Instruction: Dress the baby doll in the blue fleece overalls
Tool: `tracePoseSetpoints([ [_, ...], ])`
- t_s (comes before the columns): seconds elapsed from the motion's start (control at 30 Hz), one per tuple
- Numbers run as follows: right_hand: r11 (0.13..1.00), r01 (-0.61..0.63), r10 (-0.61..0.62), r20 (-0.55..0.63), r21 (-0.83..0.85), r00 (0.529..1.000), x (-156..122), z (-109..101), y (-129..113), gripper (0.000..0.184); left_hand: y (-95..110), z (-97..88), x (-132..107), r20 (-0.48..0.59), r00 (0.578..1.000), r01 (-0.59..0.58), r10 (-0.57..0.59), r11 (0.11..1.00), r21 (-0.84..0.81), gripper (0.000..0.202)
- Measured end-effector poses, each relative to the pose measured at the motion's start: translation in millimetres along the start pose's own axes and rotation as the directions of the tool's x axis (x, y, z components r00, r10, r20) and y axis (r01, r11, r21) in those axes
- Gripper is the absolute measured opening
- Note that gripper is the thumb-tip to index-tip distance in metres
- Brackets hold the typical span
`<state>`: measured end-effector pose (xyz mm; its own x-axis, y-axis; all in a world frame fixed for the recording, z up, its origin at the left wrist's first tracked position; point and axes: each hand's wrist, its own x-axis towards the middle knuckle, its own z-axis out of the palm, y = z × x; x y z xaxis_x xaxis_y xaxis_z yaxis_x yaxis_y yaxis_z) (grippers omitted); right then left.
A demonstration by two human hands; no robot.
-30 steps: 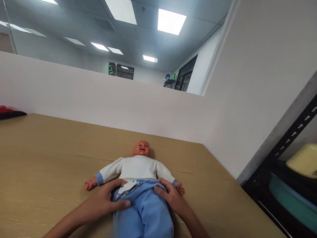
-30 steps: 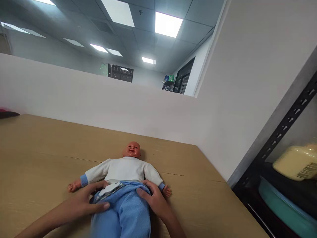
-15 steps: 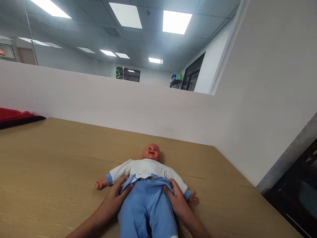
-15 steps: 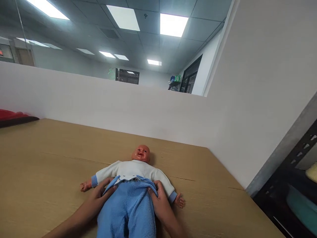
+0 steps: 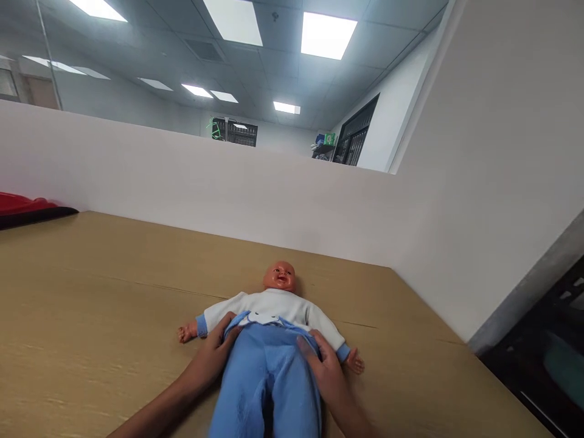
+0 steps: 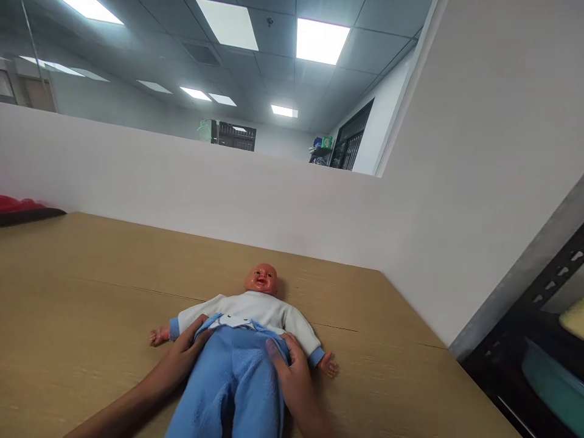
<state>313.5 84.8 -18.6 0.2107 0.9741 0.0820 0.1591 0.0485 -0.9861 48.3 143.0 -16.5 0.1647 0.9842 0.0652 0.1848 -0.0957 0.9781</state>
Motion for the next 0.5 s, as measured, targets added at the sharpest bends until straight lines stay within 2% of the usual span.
tracePoseSetpoints([
  [0.07,1.000,-0.004,0.003,-0.097,-0.006,0.995,4,2,5,0.072,6,3.3,7,0.035,0.998,-0.049,0.050,0.998,-0.028,0.066],
  [0.17,0.999,0.043,-0.042,-0.119,-0.001,0.992,11,4,13,0.069,10,8.2,15,0.083,0.995,-0.055,0.057,0.998,-0.022,0.064],
  [0.33,0.999,0.033,-0.032,-0.032,0.015,0.999,20,2,19,0.065,3,12.8,20,0.100,0.993,0.072,-0.069,0.997,-0.033,0.102],
  [0.4,0.999,-0.011,0.012,-0.022,0.036,1.000,20,1,19,0.067,2,11.5,19,0.123,0.990,0.082,-0.074,0.995,-0.065,0.105],
  [0.5,0.987,-0.137,0.139,-0.024,0.085,0.990,14,-4,18,0.077,2,4.6,15,0.149,0.986,0.093,-0.076,0.989,-0.113,0.096],
])
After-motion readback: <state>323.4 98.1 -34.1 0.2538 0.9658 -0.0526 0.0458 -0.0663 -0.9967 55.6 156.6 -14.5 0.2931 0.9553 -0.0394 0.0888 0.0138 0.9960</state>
